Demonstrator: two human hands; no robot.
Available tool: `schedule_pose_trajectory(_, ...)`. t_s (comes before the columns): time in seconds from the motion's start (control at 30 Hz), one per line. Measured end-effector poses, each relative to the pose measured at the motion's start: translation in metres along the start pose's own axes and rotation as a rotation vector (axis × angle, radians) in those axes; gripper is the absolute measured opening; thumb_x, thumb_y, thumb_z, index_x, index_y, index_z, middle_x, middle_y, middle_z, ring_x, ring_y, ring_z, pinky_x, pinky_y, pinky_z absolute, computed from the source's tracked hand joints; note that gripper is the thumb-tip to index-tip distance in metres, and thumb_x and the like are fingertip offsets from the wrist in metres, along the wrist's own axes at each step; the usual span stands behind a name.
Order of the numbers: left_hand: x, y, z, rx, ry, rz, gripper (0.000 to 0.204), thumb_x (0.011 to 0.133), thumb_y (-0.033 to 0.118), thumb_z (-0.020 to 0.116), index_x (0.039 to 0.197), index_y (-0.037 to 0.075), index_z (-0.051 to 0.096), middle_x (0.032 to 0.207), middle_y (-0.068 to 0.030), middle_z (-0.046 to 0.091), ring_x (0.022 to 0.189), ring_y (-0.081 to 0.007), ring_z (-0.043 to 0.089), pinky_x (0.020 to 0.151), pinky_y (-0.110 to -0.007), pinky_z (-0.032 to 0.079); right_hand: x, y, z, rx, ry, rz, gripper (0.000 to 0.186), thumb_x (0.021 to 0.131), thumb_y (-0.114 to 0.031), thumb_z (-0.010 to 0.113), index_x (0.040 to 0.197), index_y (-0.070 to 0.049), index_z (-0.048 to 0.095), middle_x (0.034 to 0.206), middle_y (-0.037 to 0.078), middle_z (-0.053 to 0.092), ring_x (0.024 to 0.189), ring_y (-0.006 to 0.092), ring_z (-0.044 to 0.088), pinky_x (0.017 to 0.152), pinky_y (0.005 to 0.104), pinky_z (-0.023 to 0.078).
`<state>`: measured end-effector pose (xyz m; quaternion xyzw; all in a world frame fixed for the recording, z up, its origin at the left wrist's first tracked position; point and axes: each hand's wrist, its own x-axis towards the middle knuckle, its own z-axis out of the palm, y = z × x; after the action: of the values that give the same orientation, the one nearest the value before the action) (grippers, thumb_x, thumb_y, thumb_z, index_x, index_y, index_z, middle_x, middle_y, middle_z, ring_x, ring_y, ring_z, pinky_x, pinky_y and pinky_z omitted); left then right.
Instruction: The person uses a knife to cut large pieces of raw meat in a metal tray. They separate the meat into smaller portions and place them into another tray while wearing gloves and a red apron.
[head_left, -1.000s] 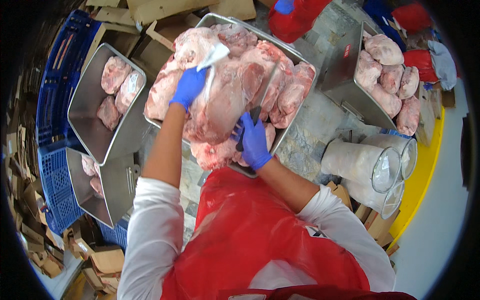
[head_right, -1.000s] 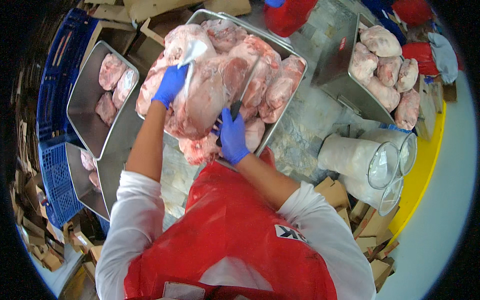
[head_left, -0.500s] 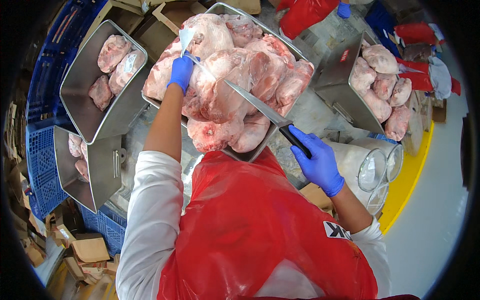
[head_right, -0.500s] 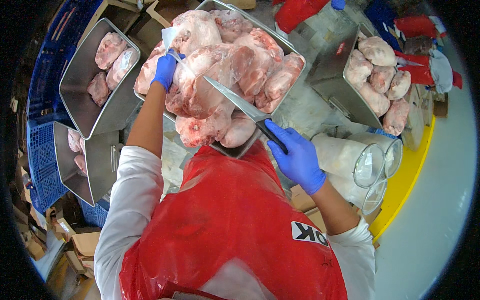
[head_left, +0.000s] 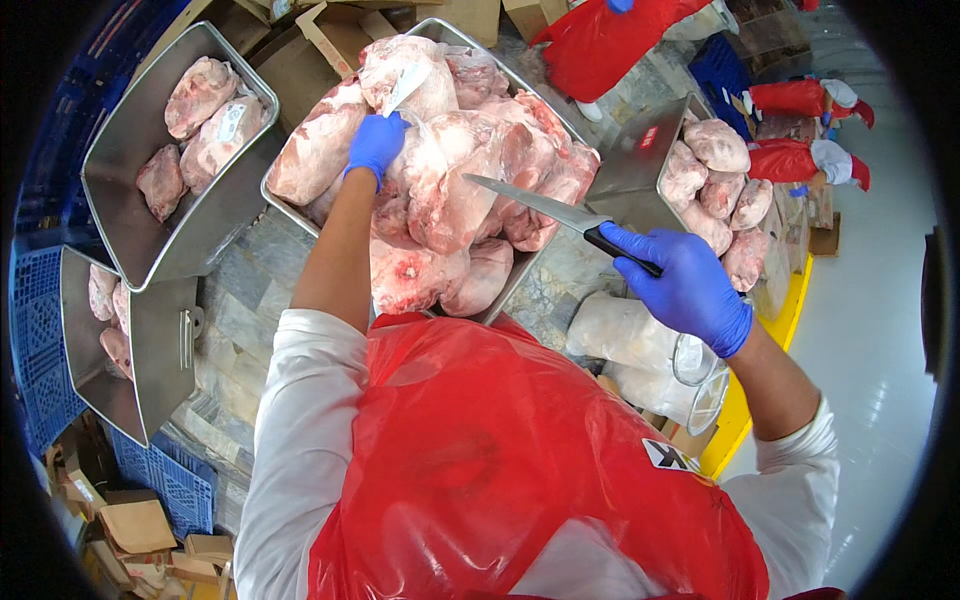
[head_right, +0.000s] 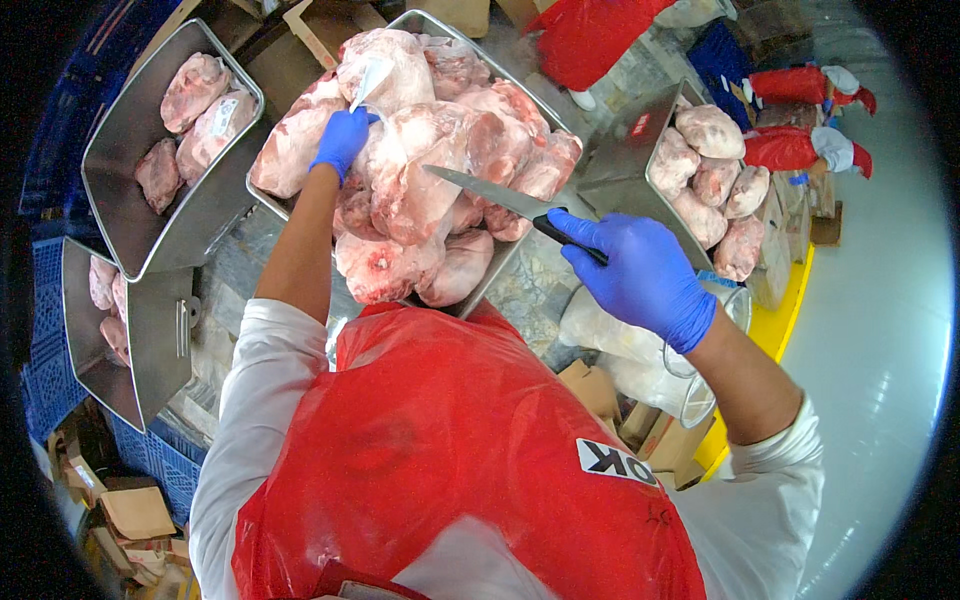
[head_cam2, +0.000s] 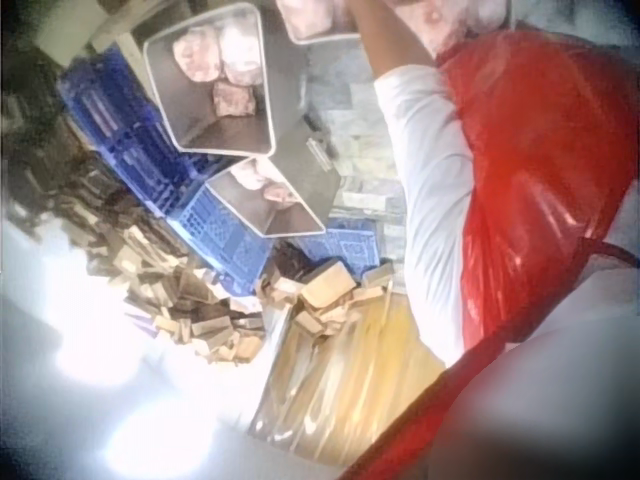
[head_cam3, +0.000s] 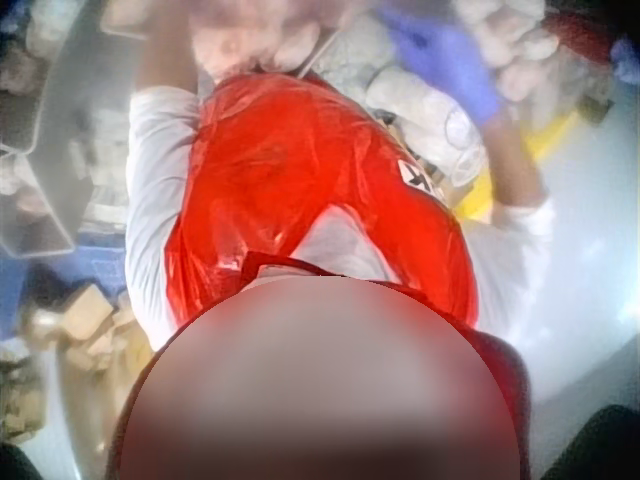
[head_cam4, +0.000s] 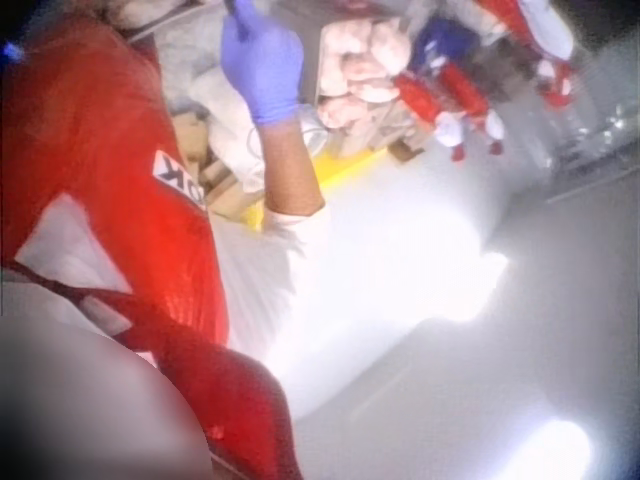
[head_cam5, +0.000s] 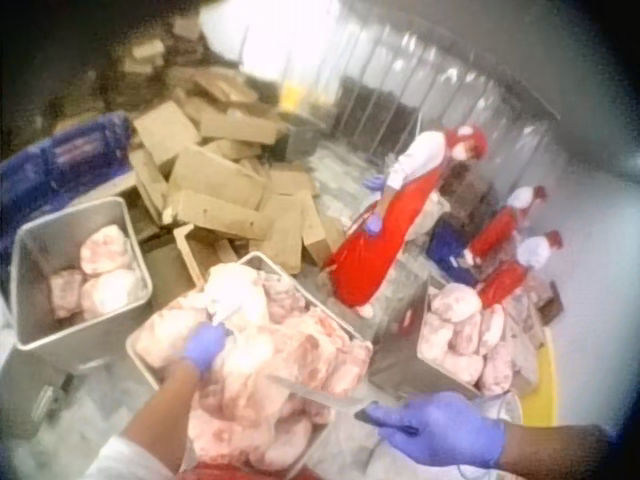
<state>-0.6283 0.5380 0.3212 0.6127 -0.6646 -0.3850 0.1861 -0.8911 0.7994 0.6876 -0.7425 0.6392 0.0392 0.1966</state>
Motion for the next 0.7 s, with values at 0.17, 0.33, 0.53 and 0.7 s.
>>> schedule_pose_trajectory(0.17, -0.016, 0.022, -0.014, 0.102, -0.009, -0.070, 0.047, 0.089, 0.043, 0.058, 0.098, -0.001, 0.072, 0.101, -0.0285, 0.068, 0.100, -0.0466, 0.065, 0.087, -0.050, 0.052, 0.025, -0.009, -0.019, -0.042, -0.063, -0.044, 0.033, 0.088, -0.021, 0.068, 0.121, -0.019, 0.069, 0.072, 0.017, 0.060, 0.065, 0.0375, 0.060, 0.059, 0.0476, 0.047)
schedule_pose_trajectory(0.33, -0.021, 0.026, -0.012, 0.066, -0.007, -0.119, 0.047, 0.090, 0.042, 0.055, 0.096, -0.001, 0.072, 0.099, -0.0289, 0.068, 0.098, -0.0448, 0.066, 0.087, -0.050, 0.052, 0.049, -0.025, -0.041, -0.167, -0.134, -0.054, 0.032, 0.087, -0.019, 0.069, 0.120, -0.018, 0.070, 0.071, 0.017, 0.061, 0.063, 0.0374, 0.060, 0.057, 0.0477, 0.047)
schedule_pose_trajectory(0.53, -0.029, 0.028, -0.010, 0.141, 0.048, -0.106, 0.047, 0.091, 0.039, 0.050, 0.093, -0.002, 0.073, 0.095, -0.0295, 0.069, 0.095, -0.0452, 0.068, 0.086, -0.050, 0.053, 0.049, -0.040, -0.035, -0.153, -0.171, -0.017, 0.038, 0.087, -0.020, 0.067, 0.125, -0.019, 0.066, 0.071, 0.014, 0.059, 0.061, 0.0338, 0.061, 0.053, 0.0454, 0.047)
schedule_pose_trajectory(0.7, -0.035, 0.044, -0.018, 0.155, 0.050, -0.096, 0.048, 0.092, 0.038, 0.048, 0.092, -0.003, 0.073, 0.094, -0.0294, 0.069, 0.092, -0.0456, 0.068, 0.084, -0.051, 0.053, 0.034, -0.020, -0.012, -0.155, -0.089, -0.075, 0.046, 0.087, -0.022, 0.067, 0.133, -0.021, 0.060, 0.070, 0.014, 0.057, 0.058, 0.0326, 0.060, 0.051, 0.0447, 0.047)
